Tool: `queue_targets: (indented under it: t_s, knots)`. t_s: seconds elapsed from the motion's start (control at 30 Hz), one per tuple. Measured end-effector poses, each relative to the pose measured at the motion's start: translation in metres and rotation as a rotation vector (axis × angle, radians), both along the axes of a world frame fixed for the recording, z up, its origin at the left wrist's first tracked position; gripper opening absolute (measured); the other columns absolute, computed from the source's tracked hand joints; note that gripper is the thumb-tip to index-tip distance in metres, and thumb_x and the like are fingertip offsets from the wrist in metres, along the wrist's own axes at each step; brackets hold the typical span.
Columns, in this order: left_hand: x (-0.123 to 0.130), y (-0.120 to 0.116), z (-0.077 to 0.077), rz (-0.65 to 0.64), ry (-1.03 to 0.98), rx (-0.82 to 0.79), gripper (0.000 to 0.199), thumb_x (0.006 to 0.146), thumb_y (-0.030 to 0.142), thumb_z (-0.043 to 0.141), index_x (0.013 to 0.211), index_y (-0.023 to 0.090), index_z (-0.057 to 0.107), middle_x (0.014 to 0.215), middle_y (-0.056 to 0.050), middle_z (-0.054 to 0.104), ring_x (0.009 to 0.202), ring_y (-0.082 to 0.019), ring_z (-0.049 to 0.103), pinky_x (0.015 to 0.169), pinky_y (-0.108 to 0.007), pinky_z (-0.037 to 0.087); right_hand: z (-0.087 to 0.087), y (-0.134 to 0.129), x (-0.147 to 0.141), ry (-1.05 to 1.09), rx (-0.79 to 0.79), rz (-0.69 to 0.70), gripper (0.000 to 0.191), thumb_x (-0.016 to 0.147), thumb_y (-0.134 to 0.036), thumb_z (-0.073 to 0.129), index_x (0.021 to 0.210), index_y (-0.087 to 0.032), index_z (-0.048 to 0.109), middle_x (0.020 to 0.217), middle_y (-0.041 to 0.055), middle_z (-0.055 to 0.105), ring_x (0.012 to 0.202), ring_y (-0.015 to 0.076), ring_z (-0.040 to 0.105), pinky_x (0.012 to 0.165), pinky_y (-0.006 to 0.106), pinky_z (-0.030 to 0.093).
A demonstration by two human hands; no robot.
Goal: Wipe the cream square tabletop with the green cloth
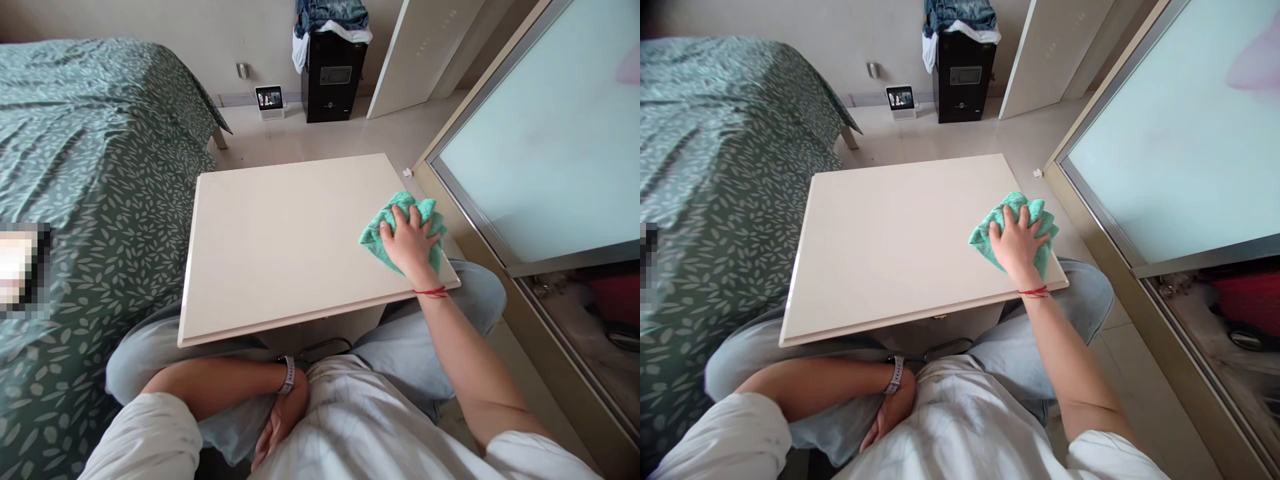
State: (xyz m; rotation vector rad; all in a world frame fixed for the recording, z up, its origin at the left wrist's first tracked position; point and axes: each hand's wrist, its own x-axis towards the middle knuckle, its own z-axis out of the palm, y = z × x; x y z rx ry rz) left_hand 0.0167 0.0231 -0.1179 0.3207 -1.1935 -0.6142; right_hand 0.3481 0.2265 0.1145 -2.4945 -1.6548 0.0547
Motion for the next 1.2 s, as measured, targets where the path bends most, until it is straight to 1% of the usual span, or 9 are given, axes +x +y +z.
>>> queue_targets:
  t_s: [0.17,0.33,0.5,0.67,0.73,0.87,0.93,1.03,1.2]
  knots:
    - [0.004,0.002,0.001,-0.02,0.031,0.014,0.077,0.106,-0.003,0.031,0.177,0.014,0.057,0.122,-0.016,0.096,0.115,-0.041,0.086,0.084,-0.057,0.072,0.002,0.001,-0.069,0.088,0.051,0.258,0.075,0.124,-0.055,0.047,0.189,-0.024,0.066,0.202,0.0304,0.047,0.179,0.0704,0.044,0.128,0.104,0.044]
    - [0.01,0.007,0.011,-0.022,-0.011,0.009,0.082,0.107,0.0,0.028,0.182,0.019,0.053,0.123,-0.014,0.096,0.113,-0.042,0.087,0.082,-0.061,0.072,0.022,0.001,-0.164,0.167,-0.05,0.542,0.077,0.124,-0.049,0.058,0.196,-0.021,0.058,0.208,0.0273,0.039,0.187,0.0683,0.036,0.137,0.105,0.035]
    - [0.02,0.01,0.024,0.121,-0.227,-0.101,0.083,0.105,0.003,0.032,0.188,0.009,0.032,0.12,-0.02,0.095,0.109,-0.045,0.088,0.077,-0.059,0.073,0.038,-0.01,-0.259,0.226,-0.121,0.822,0.08,0.125,-0.053,0.061,0.199,-0.022,0.052,0.211,0.0247,0.033,0.192,0.0647,0.031,0.14,0.105,0.033]
    - [0.008,0.015,0.023,-0.076,0.121,0.115,0.071,0.107,0.006,0.034,0.162,0.022,0.077,0.12,-0.008,0.097,0.115,-0.039,0.088,0.088,-0.06,0.07,0.035,-0.024,-0.311,0.206,-0.071,1.191,0.075,0.125,-0.054,0.065,0.194,-0.024,0.061,0.21,0.0193,0.039,0.192,0.0601,0.034,0.146,0.099,0.035]
    - [0.006,0.01,0.015,-0.052,0.069,0.085,0.072,0.105,0.006,0.034,0.163,0.017,0.075,0.122,-0.012,0.096,0.117,-0.041,0.087,0.087,-0.062,0.07,0.033,-0.026,-0.312,0.193,-0.067,1.335,0.071,0.124,-0.055,0.069,0.191,-0.029,0.066,0.209,0.0145,0.041,0.191,0.0578,0.036,0.148,0.096,0.035]
    - [0.011,-0.007,0.0,0.232,-0.373,-0.344,0.084,0.093,0.005,0.044,0.175,0.006,0.059,0.124,-0.024,0.094,0.096,-0.051,0.087,0.066,-0.061,0.069,0.032,-0.021,-0.283,0.169,-0.1,1.462,0.07,0.127,-0.065,0.067,0.192,-0.039,0.064,0.209,0.005,0.042,0.193,0.0504,0.036,0.153,0.088,0.033]
    - [0.014,-0.01,-0.002,0.227,-0.289,-0.251,0.082,0.093,0.003,0.044,0.172,0.005,0.061,0.123,-0.026,0.093,0.099,-0.053,0.087,0.067,-0.063,0.07,0.033,-0.015,-0.259,0.144,-0.124,1.432,0.07,0.127,-0.061,0.067,0.194,-0.041,0.062,0.21,0.003,0.042,0.194,0.0481,0.035,0.155,0.084,0.03]
    - [0.018,-0.003,0.004,0.031,-0.12,-0.033,0.076,0.102,-0.003,0.031,0.171,0.007,0.062,0.122,-0.023,0.094,0.115,-0.046,0.086,0.081,-0.063,0.073,0.032,-0.003,-0.212,0.13,-0.159,1.299,0.073,0.125,-0.054,0.071,0.195,-0.039,0.06,0.21,0.0056,0.04,0.193,0.05,0.036,0.157,0.083,0.024]
    - [0.006,0.012,0.018,-0.139,0.145,0.062,0.071,0.107,-0.002,0.033,0.16,0.018,0.076,0.122,-0.013,0.096,0.118,-0.04,0.085,0.086,-0.062,0.07,0.024,0.009,-0.108,0.152,-0.163,0.971,0.075,0.125,-0.055,0.065,0.197,-0.037,0.059,0.211,0.0091,0.039,0.19,0.0552,0.041,0.153,0.086,0.028]
